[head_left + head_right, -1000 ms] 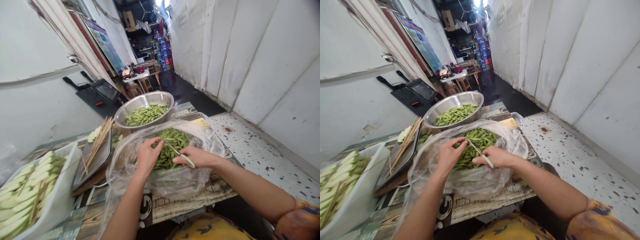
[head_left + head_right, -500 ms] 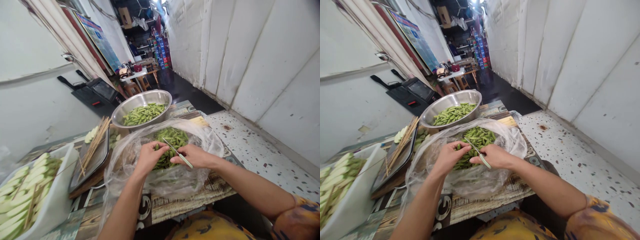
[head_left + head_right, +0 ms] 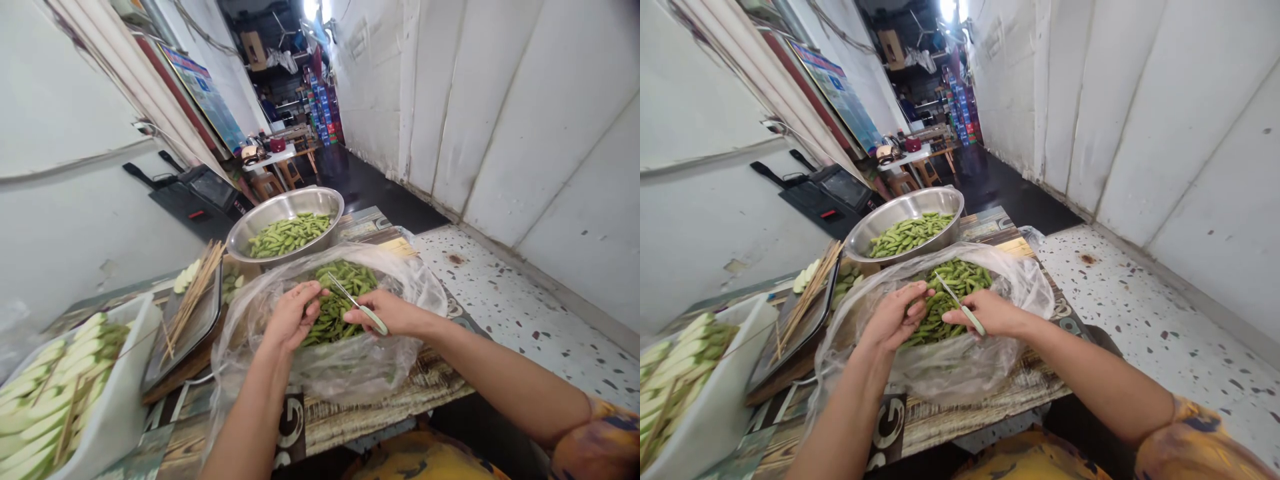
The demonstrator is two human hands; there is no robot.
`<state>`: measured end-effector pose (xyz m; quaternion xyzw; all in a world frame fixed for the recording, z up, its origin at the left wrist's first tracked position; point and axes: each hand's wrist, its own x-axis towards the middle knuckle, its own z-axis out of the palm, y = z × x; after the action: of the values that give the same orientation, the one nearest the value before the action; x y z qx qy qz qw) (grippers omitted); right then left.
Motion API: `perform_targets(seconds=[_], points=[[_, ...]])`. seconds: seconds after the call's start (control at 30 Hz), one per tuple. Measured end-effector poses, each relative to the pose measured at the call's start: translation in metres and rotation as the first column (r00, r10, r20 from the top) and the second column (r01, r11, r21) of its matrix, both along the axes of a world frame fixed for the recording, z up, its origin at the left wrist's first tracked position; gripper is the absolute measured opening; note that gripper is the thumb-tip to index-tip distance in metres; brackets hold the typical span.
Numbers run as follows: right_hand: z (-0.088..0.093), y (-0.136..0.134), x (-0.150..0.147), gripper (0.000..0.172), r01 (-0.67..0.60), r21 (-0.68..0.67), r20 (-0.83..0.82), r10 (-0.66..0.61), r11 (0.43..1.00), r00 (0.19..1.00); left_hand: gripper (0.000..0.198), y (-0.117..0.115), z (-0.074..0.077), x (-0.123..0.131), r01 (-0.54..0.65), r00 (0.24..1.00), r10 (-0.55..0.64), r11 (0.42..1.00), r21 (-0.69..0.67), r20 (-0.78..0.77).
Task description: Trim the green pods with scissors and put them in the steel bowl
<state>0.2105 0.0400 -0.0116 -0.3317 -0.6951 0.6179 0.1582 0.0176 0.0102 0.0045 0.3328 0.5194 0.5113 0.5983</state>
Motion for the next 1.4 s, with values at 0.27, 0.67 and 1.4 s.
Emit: perform_targets(seconds=[0.27, 0.67, 1.4], points=[[-0.002, -0.003, -0.002, 0.049, 0.021, 0.01, 0.001, -0.021, 1.0, 1.0, 0.029, -0.004, 0.0, 0.01, -0.023, 0.999, 0.023, 1.0, 0.019, -0.021], [-0.002, 0.001, -0.002, 0.047, 0.134, 0.045, -0.047, -0.132, 0.99, 0.99, 0.016, 0.001, 0.009, -0.007, -0.147, 0.978, 0.131, 0.985, 0.089, 0.162], [-0.005, 0.004, 0.001, 0.046, 0.001, 0.067, 0.077, -0.006, 0.998, 0.997, 0.027, 0.0, -0.003, -0.017, 0.059, 0.493, 0.22, 0.957, 0.285, -0.842]])
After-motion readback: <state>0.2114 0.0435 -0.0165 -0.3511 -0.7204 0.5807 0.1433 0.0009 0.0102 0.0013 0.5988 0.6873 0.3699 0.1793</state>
